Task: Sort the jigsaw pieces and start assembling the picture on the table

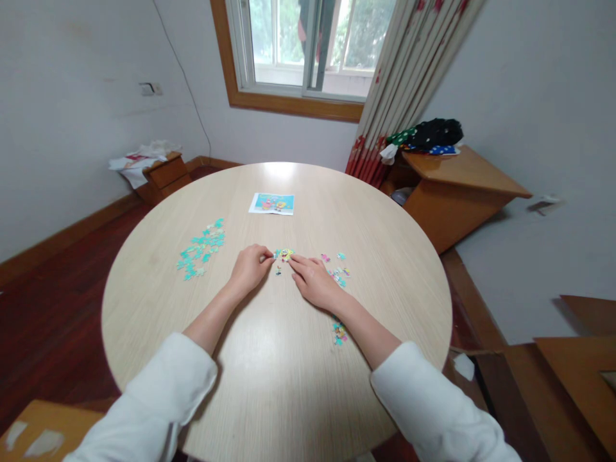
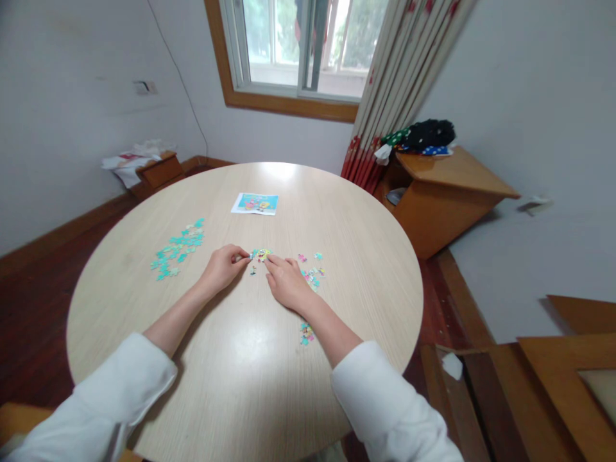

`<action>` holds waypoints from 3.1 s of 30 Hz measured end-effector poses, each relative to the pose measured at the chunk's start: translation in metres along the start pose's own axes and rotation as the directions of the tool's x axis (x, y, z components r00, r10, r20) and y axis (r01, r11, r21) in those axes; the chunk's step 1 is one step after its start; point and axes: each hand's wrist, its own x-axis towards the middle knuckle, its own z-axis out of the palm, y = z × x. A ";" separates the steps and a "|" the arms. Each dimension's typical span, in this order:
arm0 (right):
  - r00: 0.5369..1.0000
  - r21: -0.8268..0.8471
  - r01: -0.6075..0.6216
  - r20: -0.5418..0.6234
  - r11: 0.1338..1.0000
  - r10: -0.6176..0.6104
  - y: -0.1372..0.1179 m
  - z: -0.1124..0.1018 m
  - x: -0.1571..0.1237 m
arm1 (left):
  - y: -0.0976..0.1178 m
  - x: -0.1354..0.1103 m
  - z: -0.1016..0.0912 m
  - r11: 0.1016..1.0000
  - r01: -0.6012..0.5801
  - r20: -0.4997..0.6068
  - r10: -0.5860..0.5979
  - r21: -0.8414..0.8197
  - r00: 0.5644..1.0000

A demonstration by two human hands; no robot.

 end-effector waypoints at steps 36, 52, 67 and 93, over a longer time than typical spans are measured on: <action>1.000 0.011 0.003 0.002 1.000 -0.003 0.000 0.001 0.000 | -0.005 0.000 0.002 0.996 -0.086 -0.070 0.087 0.018 0.994; 1.000 0.021 0.014 -0.002 1.000 -0.014 0.000 0.000 0.000 | -0.005 -0.003 0.002 0.965 -0.143 0.039 0.138 0.218 0.990; 0.999 0.021 0.016 -0.031 1.000 -0.015 0.001 0.002 0.000 | -0.002 -0.004 0.001 0.977 -0.135 0.017 0.134 0.165 0.991; 0.883 0.127 -0.242 -0.381 0.962 0.273 0.086 -0.032 -0.012 | 0.006 -0.018 -0.022 0.994 -0.088 -0.088 0.093 0.060 0.992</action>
